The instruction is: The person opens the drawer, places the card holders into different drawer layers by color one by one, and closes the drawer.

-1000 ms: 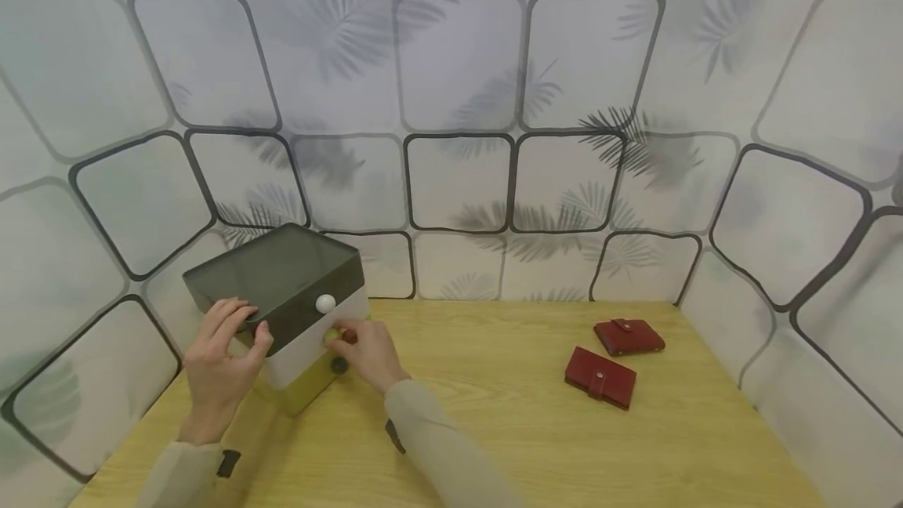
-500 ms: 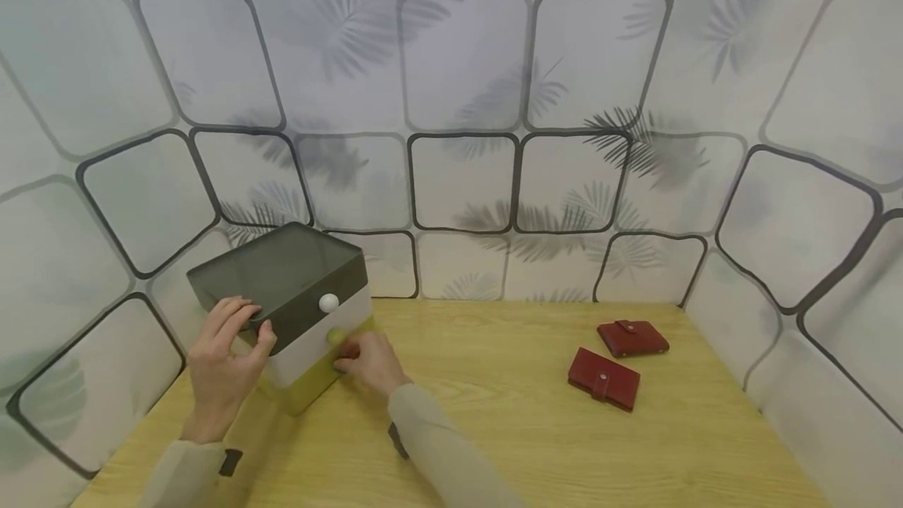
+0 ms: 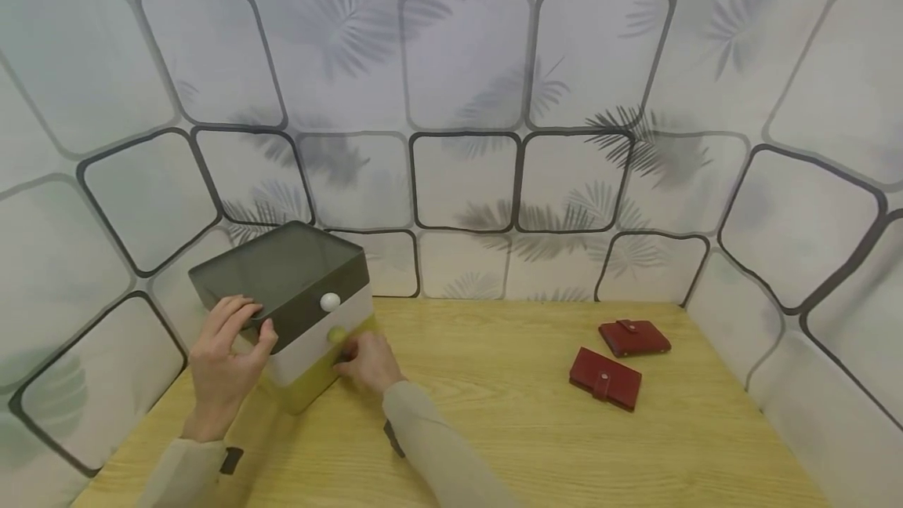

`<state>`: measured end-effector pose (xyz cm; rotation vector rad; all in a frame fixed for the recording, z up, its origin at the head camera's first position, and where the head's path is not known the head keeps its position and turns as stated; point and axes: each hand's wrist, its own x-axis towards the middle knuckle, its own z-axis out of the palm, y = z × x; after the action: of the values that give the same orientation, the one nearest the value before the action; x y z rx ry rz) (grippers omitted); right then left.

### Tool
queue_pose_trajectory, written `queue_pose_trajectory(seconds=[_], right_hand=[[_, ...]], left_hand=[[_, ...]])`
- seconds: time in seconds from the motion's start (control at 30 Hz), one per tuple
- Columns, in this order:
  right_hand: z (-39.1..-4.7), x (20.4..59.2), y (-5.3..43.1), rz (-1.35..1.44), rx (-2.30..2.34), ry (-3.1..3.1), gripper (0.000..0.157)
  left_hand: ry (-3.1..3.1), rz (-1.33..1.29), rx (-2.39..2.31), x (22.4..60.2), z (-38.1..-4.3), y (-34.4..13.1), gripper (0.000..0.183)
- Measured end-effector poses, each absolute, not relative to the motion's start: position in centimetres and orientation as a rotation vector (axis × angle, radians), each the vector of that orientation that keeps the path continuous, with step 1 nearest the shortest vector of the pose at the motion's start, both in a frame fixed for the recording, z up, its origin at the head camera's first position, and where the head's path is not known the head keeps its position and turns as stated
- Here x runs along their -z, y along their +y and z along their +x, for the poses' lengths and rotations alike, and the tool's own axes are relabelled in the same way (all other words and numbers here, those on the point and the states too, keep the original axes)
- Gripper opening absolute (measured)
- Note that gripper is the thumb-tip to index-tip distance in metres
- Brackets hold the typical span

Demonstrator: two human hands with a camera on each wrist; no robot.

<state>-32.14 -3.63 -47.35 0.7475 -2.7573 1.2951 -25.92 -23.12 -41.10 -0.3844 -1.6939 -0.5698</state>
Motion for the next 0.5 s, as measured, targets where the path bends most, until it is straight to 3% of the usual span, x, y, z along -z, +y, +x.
queue_pose_trajectory(seconds=[0.5], right_hand=[[-31.2, 46.9, -0.7, 0.795, -1.253, -2.832, 0.019]], left_hand=[[-1.701, -0.373, 0.555, 41.2, -26.0, -23.2, 0.031]])
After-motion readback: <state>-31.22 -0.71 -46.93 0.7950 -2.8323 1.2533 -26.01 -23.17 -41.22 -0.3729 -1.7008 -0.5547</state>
